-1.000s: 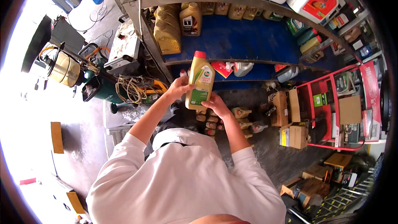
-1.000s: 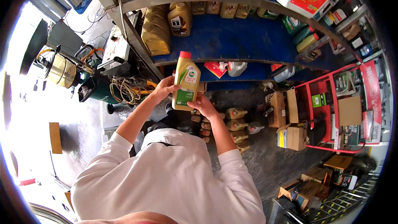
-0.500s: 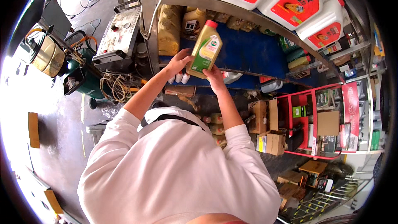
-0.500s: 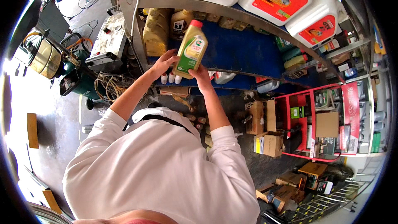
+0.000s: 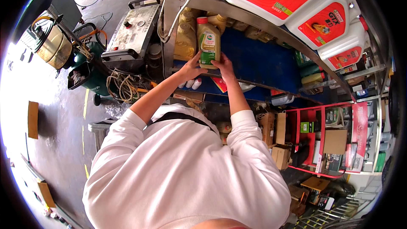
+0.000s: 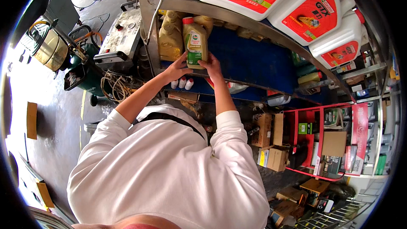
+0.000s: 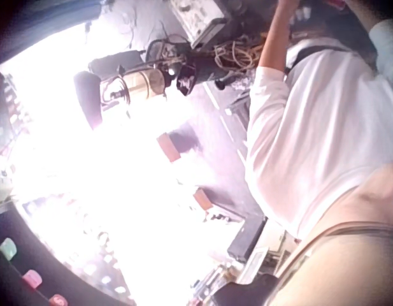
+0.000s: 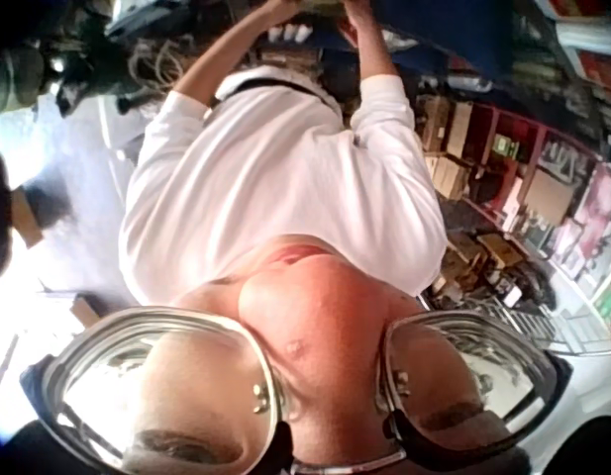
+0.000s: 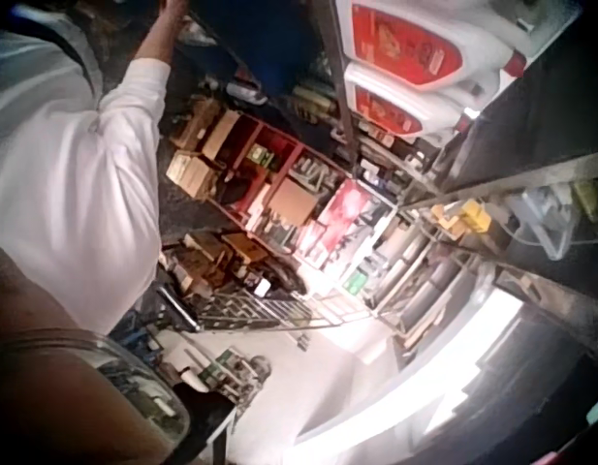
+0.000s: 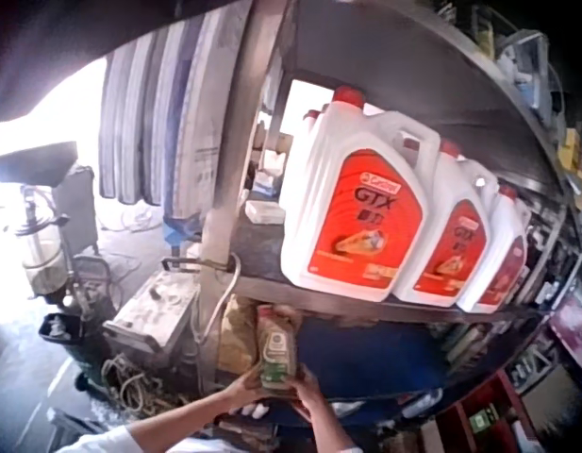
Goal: The person repeatedly picks up plastic oil bottles from the floor, turns them to view the labels, and places them on a blue metal shelf. The person handles multiple bottles one at a time, arranging them in rows on the shelf.
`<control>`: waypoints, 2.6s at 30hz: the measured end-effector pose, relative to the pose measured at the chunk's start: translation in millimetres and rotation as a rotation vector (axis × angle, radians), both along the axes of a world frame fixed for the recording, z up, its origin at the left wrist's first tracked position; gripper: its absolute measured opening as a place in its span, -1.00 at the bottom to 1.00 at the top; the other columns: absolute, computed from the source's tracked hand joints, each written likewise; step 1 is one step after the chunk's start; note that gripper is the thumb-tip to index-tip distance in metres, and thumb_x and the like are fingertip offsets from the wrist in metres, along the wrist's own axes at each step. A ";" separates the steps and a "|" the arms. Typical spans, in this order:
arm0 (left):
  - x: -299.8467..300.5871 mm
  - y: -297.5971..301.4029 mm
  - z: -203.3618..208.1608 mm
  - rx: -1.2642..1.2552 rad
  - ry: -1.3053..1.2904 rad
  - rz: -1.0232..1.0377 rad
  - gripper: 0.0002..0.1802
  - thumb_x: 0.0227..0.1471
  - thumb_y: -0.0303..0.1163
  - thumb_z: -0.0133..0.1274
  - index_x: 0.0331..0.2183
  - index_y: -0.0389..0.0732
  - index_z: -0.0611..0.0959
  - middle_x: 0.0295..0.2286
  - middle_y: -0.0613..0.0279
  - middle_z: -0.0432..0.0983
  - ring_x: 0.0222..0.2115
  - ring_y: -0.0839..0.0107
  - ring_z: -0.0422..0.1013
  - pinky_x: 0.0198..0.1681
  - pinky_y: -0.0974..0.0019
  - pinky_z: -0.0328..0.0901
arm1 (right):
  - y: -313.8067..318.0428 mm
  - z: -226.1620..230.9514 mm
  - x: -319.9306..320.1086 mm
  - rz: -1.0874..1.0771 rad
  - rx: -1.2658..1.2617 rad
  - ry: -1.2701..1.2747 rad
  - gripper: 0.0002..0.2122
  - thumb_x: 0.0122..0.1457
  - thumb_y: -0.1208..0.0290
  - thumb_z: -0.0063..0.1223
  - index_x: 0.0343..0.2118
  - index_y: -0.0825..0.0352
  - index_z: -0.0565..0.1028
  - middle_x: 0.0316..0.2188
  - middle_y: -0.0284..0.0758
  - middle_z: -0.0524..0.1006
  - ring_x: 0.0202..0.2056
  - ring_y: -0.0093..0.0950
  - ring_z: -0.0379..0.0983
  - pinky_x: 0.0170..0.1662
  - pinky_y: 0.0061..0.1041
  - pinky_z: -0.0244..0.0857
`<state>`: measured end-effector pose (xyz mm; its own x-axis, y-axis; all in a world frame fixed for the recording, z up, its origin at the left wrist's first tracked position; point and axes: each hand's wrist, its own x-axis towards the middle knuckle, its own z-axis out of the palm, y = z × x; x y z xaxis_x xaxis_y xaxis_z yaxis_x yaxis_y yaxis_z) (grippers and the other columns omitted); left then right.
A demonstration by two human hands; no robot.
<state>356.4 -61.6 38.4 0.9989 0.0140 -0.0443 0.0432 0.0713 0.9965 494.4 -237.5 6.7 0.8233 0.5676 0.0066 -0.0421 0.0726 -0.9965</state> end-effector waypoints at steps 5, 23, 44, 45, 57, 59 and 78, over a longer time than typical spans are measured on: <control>20.1 -17.5 -10.3 0.072 -0.037 0.060 0.17 0.00 -0.41 0.23 0.39 -0.02 -0.19 0.32 -0.04 -0.01 0.33 0.09 -0.01 0.28 0.17 0.09 | 2.5 5.0 18.6 0.049 -0.001 -0.151 -0.35 -0.02 0.61 0.35 0.19 0.34 0.34 0.01 -0.31 0.51 0.00 -0.51 0.43 0.04 -0.48 0.34; 23.7 -26.5 -31.5 0.602 -0.311 0.072 0.08 -0.05 -0.37 0.20 0.38 0.01 -0.03 0.22 -0.17 0.13 0.25 -0.04 0.08 0.27 0.11 0.11 | -31.6 -12.4 22.6 -0.143 -0.511 -0.397 -0.26 -0.05 0.45 0.43 0.22 0.26 0.26 0.10 -0.14 0.47 0.11 -0.25 0.44 0.10 -0.25 0.35; 82.1 -39.4 -17.4 0.639 0.012 -0.042 0.07 0.01 -0.20 0.19 0.38 0.03 -0.08 0.29 -0.10 0.06 0.27 -0.06 0.11 0.27 0.07 0.14 | -7.6 -23.9 32.2 -0.733 -0.683 -0.612 -0.19 -0.22 0.12 0.50 0.12 0.30 0.32 -0.12 -0.12 0.55 -0.07 -0.09 0.49 -0.09 -0.09 0.35; 91.6 -40.5 -24.3 0.631 0.001 -0.027 0.07 0.01 -0.20 0.19 0.38 0.03 -0.08 0.29 -0.10 0.08 0.27 -0.05 0.12 0.26 0.07 0.15 | -5.4 -20.6 39.4 -0.716 -0.678 -0.576 -0.20 -0.23 0.14 0.50 0.09 0.30 0.33 -0.12 -0.12 0.55 -0.08 -0.09 0.49 -0.10 -0.08 0.34; 112.2 -48.7 -34.8 0.767 -0.006 0.159 0.03 0.03 -0.32 0.20 0.37 -0.05 -0.04 0.26 -0.14 0.11 0.24 -0.08 0.15 0.21 0.03 0.20 | 20.6 -42.0 149.4 -0.836 -0.771 -0.543 -0.22 -0.13 0.30 0.45 0.18 0.27 0.26 -0.11 -0.05 0.57 -0.08 -0.04 0.50 0.01 -0.04 0.29; 100.9 -40.8 -39.9 0.847 -0.040 0.166 0.03 0.02 -0.32 0.20 0.37 -0.07 -0.03 0.27 -0.14 0.08 0.25 -0.08 0.12 0.23 0.02 0.18 | 25.0 -31.5 151.9 -0.770 -0.845 -0.432 -0.26 -0.10 0.30 0.44 0.16 0.30 0.28 -0.01 -0.04 0.50 0.00 -0.09 0.45 0.09 -0.02 0.18; 95.5 -43.2 -49.5 1.140 0.058 0.205 0.21 -0.20 -0.20 0.28 0.38 0.22 -0.07 0.34 -0.15 -0.18 0.26 -0.18 0.06 0.22 -0.06 0.19 | 50.1 -59.6 193.7 -0.917 -0.734 -0.728 -0.70 0.06 0.48 0.21 -0.12 0.32 0.47 -0.41 -0.12 0.59 -0.26 -0.15 0.53 -0.08 -0.13 0.30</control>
